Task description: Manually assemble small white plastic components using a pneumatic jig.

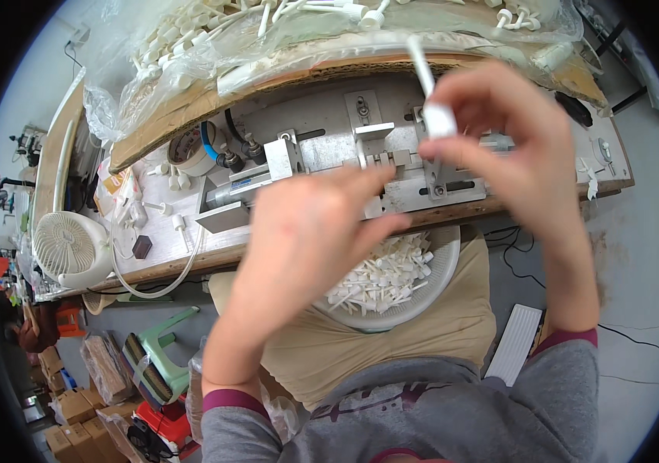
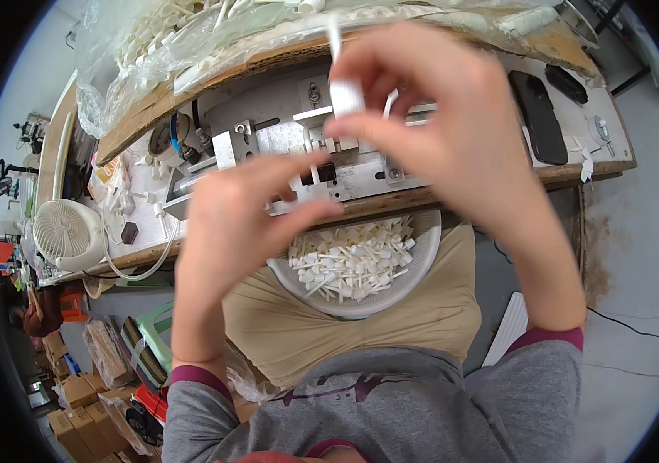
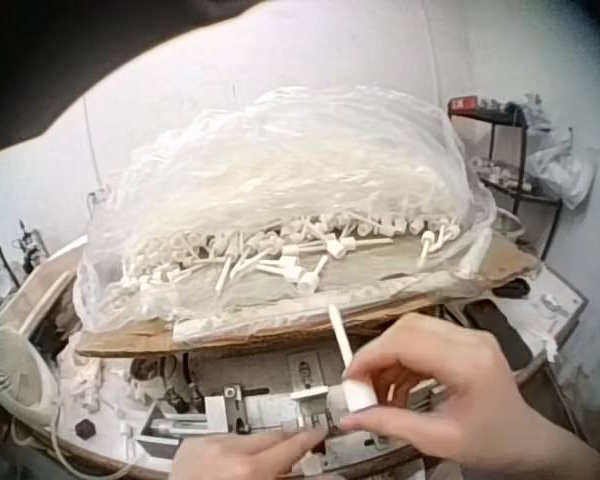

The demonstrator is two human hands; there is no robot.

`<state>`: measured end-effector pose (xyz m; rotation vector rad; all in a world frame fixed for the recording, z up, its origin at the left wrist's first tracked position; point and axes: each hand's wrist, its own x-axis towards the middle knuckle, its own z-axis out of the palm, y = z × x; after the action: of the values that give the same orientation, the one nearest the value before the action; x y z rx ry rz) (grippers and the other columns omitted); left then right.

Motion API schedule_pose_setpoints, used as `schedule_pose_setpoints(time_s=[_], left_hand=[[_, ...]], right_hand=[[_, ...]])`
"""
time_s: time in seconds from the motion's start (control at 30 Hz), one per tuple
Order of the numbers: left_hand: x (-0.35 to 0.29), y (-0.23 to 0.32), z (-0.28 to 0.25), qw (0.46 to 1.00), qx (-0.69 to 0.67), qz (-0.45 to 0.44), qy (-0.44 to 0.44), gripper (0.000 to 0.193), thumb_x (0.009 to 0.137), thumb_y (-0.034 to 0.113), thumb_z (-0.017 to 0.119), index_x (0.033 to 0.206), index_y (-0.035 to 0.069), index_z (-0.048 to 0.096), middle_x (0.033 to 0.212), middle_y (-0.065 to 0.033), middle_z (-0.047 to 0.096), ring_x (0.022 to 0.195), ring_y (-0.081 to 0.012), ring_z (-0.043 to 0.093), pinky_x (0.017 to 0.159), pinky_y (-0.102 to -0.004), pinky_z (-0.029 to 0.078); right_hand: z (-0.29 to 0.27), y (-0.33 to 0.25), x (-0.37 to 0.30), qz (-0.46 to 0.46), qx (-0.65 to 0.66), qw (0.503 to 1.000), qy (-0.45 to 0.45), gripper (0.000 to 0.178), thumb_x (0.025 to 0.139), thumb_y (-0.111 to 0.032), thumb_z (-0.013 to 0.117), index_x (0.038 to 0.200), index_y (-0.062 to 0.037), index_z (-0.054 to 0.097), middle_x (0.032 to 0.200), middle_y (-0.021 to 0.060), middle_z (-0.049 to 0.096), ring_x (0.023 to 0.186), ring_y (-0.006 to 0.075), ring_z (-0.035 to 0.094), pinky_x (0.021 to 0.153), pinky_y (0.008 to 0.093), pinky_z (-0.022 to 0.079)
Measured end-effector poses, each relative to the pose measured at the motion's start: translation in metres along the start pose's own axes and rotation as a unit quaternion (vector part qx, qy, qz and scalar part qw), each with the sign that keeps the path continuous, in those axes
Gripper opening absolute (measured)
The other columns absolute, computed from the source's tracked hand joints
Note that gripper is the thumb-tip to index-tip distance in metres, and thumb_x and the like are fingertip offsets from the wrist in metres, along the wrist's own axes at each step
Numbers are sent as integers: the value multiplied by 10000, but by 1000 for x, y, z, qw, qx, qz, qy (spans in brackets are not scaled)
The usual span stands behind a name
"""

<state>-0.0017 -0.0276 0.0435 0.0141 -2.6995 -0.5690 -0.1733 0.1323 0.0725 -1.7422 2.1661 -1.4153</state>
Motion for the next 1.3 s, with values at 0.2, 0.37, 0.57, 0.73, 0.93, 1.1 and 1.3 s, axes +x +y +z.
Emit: schedule_pose_setpoints(time_s=[0.2,0.37,0.57,0.73,0.93,1.1,1.3], left_hand=[[99,-47,-36,968,-35,-1,249,250,855,174,798,1040,7,778,929,-131,766,828,-213,720,768,-305,554],[158,-68,-22,984,63,-131,101,375,823,275,841,1006,-42,757,930,-232,750,912,-325,728,812,-399,572],[146,-54,-33,988,29,-143,54,355,826,249,851,1003,-46,761,811,-190,722,800,-267,695,759,-374,561],[76,-23,-32,973,-93,-39,207,238,866,124,806,1043,-30,766,1046,-158,726,795,-204,699,735,-318,570],[3,-9,-12,976,-8,33,213,382,801,-16,810,1172,70,777,1295,-138,710,1016,-190,739,812,-307,615],[-37,5,29,986,77,38,146,336,770,81,817,1090,1,750,1236,-127,732,707,-169,694,629,-299,531],[-33,-4,49,988,130,-16,77,289,780,184,838,1051,100,782,1240,-16,746,537,-200,578,560,-302,498]], right_hand=[[66,6,-68,-100,-160,982,12,324,726,-74,824,1000,-19,660,1301,155,684,866,256,731,746,346,589],[91,8,-64,-97,-247,963,-49,273,751,-98,820,976,-47,673,1289,110,717,656,188,661,588,298,503],[92,11,-53,-81,-256,962,-59,272,738,-102,829,957,-69,671,1261,84,733,619,196,644,584,287,497],[88,9,-48,-85,-227,968,-66,252,766,-131,824,966,-68,683,1199,80,750,595,214,654,581,300,510],[29,2,5,-5,-70,996,-53,174,857,-198,780,950,-55,743,860,46,759,609,156,660,562,294,508],[-4,37,82,15,-193,978,76,256,859,-193,794,1043,-23,740,861,49,725,738,132,631,669,279,500],[-7,54,112,140,-124,981,-56,384,858,-271,791,1052,51,716,913,160,734,851,261,693,776,359,538]])
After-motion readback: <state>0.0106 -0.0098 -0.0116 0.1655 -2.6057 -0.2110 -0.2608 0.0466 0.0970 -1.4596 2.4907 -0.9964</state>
